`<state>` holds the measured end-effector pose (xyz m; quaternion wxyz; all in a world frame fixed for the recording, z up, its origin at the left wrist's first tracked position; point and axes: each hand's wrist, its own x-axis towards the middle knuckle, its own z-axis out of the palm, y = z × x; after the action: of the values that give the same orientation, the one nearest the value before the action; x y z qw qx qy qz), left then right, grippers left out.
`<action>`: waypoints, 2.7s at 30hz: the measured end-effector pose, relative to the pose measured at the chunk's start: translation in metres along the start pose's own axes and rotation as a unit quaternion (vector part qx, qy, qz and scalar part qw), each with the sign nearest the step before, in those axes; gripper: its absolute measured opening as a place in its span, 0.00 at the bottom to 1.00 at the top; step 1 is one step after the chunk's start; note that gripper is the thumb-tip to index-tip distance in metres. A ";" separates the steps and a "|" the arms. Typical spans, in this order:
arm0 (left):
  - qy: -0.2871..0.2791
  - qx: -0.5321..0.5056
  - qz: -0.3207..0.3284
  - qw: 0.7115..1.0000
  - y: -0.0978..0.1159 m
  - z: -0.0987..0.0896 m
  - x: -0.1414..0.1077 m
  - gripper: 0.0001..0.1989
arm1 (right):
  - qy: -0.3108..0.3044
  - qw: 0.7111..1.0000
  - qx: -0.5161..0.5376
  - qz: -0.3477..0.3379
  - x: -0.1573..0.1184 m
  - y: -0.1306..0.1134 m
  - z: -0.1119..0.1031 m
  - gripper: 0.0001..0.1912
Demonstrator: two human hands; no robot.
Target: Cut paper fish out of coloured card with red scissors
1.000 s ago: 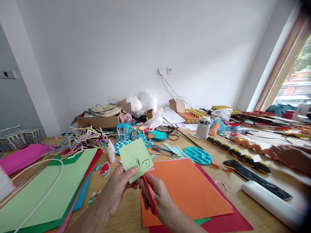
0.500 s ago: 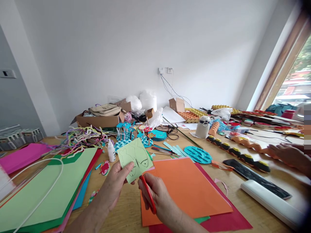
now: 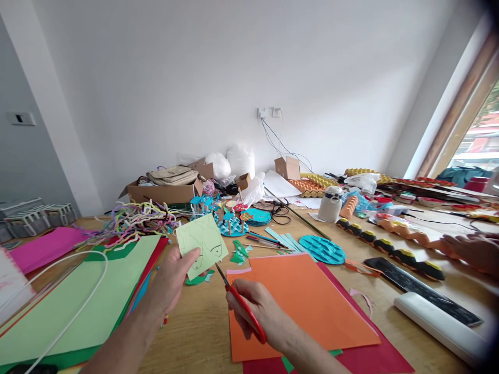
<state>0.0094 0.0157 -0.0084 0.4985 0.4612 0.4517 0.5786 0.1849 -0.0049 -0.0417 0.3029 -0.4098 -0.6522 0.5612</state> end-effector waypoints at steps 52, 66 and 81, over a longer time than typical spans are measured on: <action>-0.142 -0.048 -0.046 0.988 -0.005 0.020 -0.020 0.16 | 0.038 0.999 0.025 -0.010 0.001 0.004 0.008 0.20; -0.146 -0.058 -0.054 0.986 -0.007 0.018 -0.020 0.15 | 0.057 0.997 0.045 -0.010 0.001 0.003 0.014 0.22; -0.152 -0.070 -0.050 0.985 -0.008 0.019 -0.020 0.16 | 0.057 0.997 0.031 -0.035 0.000 0.004 0.014 0.21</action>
<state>0.0309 -0.0027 -0.0145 0.6201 0.4849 0.3517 0.5066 0.1740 -0.0115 -0.0486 0.3718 -0.4083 -0.6302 0.5459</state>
